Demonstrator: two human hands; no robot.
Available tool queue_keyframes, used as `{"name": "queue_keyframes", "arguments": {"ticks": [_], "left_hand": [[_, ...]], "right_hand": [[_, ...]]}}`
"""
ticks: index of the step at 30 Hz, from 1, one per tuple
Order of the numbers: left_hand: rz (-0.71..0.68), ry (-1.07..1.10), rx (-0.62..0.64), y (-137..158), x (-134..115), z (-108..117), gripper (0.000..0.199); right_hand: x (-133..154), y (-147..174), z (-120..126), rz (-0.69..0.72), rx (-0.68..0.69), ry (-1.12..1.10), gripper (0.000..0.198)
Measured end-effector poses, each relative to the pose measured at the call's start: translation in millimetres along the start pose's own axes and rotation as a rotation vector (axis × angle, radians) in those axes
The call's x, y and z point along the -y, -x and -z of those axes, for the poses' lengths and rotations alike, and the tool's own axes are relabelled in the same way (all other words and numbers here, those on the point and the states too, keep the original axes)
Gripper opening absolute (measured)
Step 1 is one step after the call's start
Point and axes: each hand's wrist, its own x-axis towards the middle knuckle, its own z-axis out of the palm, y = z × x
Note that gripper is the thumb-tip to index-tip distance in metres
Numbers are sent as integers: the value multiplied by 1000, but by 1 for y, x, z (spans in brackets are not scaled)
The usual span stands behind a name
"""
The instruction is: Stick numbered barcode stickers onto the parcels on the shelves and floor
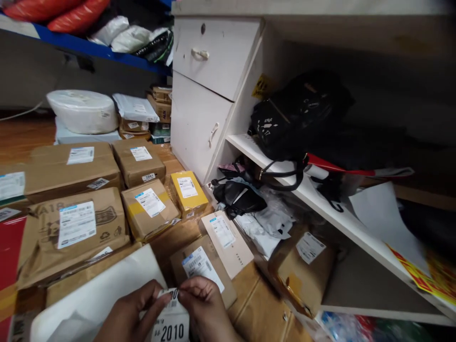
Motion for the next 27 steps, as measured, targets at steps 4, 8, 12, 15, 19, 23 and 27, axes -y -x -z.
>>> {"name": "queue_keyframes", "arguments": {"ticks": [4, 8, 12, 15, 19, 23, 27], "left_hand": [[38, 98, 19, -17, -2, -29, 41], [154, 471, 161, -25, -3, -52, 43], [296, 663, 95, -28, -13, -62, 50], [257, 587, 107, -29, -20, -63, 40], [127, 470, 129, -30, -21, -58, 40], [116, 413, 179, -29, -13, -57, 36], [124, 253, 170, -26, -6, -64, 40]], "right_hand": [[20, 3, 21, -14, -99, 11, 41], [33, 10, 44, 105, -162, 125, 36], [42, 18, 56, 210, -179, 288, 29], [47, 18, 58, 185, -83, 314, 25], [50, 14, 60, 44, 123, 208, 38], [48, 11, 61, 126, 40, 317, 30], [46, 13, 62, 144, -42, 439, 28]]}}
